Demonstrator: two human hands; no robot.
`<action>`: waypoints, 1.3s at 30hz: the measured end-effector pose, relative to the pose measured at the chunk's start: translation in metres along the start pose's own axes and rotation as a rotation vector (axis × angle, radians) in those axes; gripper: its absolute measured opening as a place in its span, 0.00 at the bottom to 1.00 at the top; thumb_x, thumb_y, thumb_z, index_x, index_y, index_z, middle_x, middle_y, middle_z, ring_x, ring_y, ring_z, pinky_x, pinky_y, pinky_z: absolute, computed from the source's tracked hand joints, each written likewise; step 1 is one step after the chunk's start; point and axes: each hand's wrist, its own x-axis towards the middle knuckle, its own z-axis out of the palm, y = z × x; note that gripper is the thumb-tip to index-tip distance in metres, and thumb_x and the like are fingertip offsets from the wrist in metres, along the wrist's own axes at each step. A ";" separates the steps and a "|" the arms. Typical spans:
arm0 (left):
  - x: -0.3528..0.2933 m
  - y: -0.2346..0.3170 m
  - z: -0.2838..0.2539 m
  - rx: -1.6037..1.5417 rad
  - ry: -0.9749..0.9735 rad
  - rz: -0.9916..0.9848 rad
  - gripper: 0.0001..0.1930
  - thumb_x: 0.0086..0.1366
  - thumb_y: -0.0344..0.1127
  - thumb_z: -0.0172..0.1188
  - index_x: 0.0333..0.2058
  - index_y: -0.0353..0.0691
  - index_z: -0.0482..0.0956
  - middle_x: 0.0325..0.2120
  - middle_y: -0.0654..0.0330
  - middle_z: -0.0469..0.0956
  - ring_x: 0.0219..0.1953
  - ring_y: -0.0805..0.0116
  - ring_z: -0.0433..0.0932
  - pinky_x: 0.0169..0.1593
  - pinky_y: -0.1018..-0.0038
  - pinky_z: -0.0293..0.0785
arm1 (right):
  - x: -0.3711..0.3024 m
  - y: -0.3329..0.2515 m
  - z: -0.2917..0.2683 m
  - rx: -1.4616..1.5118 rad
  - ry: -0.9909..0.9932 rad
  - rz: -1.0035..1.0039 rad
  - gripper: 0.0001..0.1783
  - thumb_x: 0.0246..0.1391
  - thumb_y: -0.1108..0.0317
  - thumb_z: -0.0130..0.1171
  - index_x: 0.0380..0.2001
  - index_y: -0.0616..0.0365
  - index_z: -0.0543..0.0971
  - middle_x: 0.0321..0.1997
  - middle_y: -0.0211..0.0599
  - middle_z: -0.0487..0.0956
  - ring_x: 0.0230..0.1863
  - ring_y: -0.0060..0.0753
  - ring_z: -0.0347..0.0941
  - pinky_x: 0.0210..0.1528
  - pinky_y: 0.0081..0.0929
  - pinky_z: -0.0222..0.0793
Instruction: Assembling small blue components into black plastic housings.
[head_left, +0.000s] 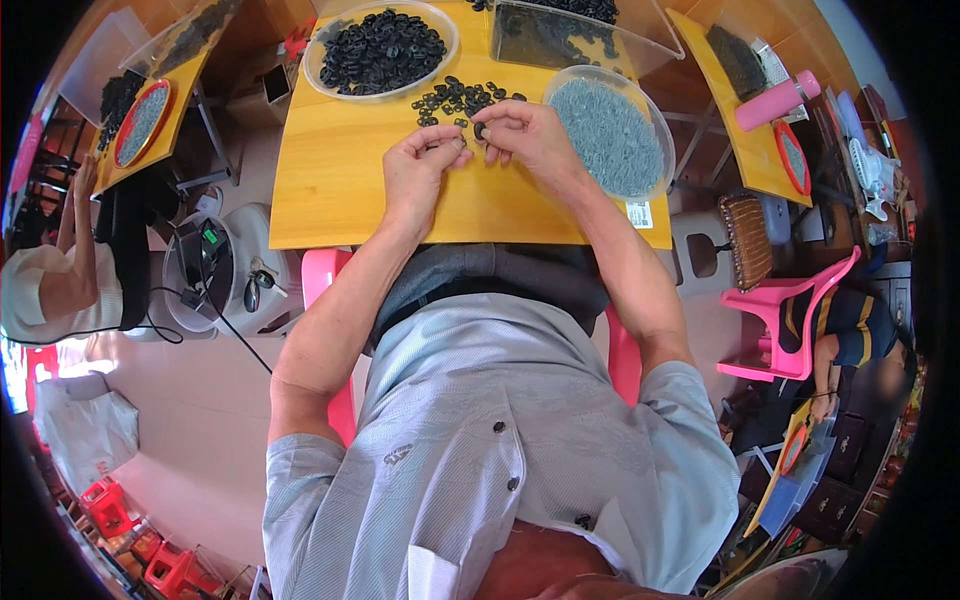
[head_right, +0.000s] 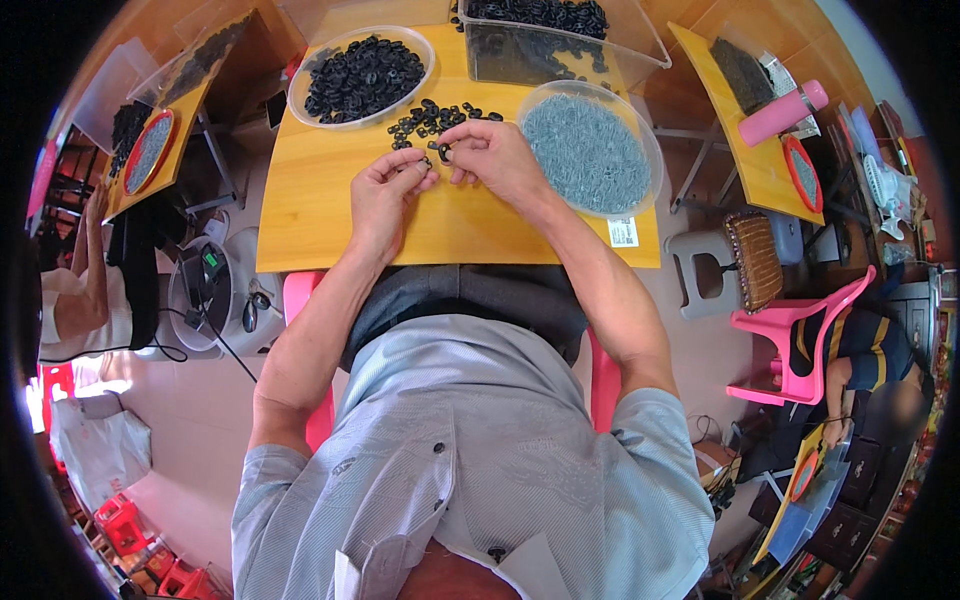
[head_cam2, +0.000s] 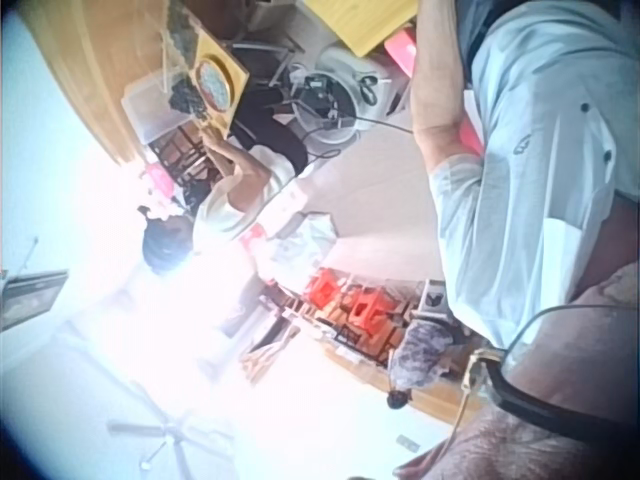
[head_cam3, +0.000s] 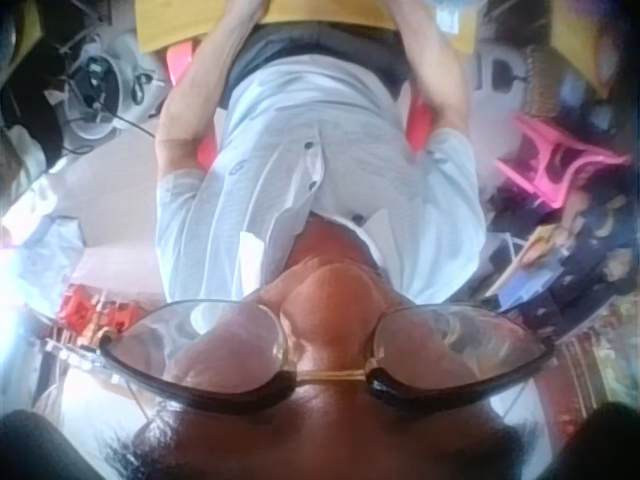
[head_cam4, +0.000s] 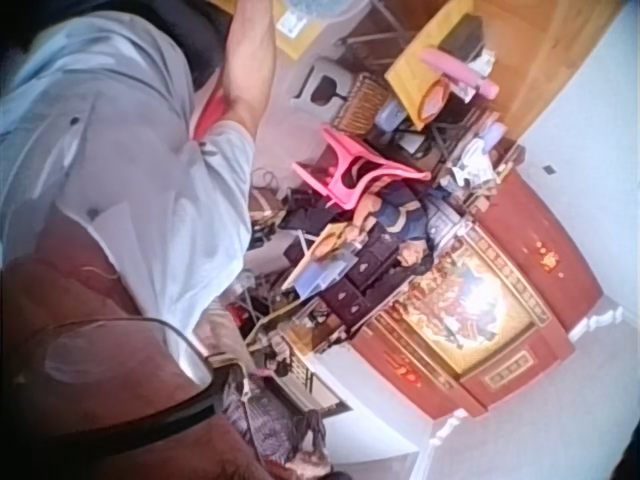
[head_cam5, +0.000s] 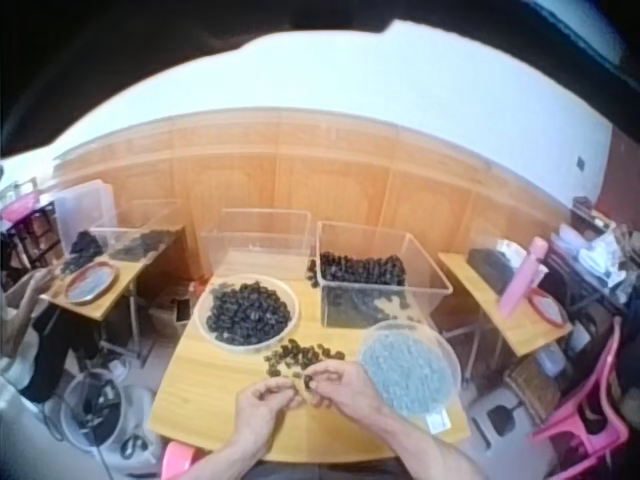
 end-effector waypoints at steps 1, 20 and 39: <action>0.001 0.000 0.000 0.001 0.001 -0.003 0.10 0.64 0.22 0.59 0.44 0.28 0.77 0.35 0.54 0.81 0.36 0.67 0.81 0.44 0.76 0.78 | -0.001 0.000 0.001 -0.040 0.000 -0.002 0.11 0.57 0.73 0.58 0.43 0.64 0.81 0.29 0.30 0.81 0.28 0.19 0.76 0.30 0.16 0.67; 0.001 -0.001 -0.001 -0.014 -0.010 -0.011 0.09 0.62 0.20 0.61 0.42 0.28 0.78 0.34 0.55 0.81 0.34 0.69 0.81 0.43 0.78 0.78 | -0.003 0.000 0.005 -0.105 -0.019 -0.039 0.10 0.57 0.73 0.60 0.42 0.63 0.81 0.28 0.29 0.82 0.27 0.18 0.78 0.30 0.15 0.69; -0.002 0.002 0.001 -0.065 0.017 -0.048 0.10 0.63 0.20 0.60 0.43 0.26 0.77 0.37 0.50 0.81 0.36 0.64 0.83 0.44 0.76 0.81 | -0.004 0.004 0.009 -0.069 -0.001 -0.031 0.09 0.57 0.74 0.60 0.41 0.65 0.81 0.30 0.34 0.83 0.30 0.20 0.78 0.31 0.17 0.71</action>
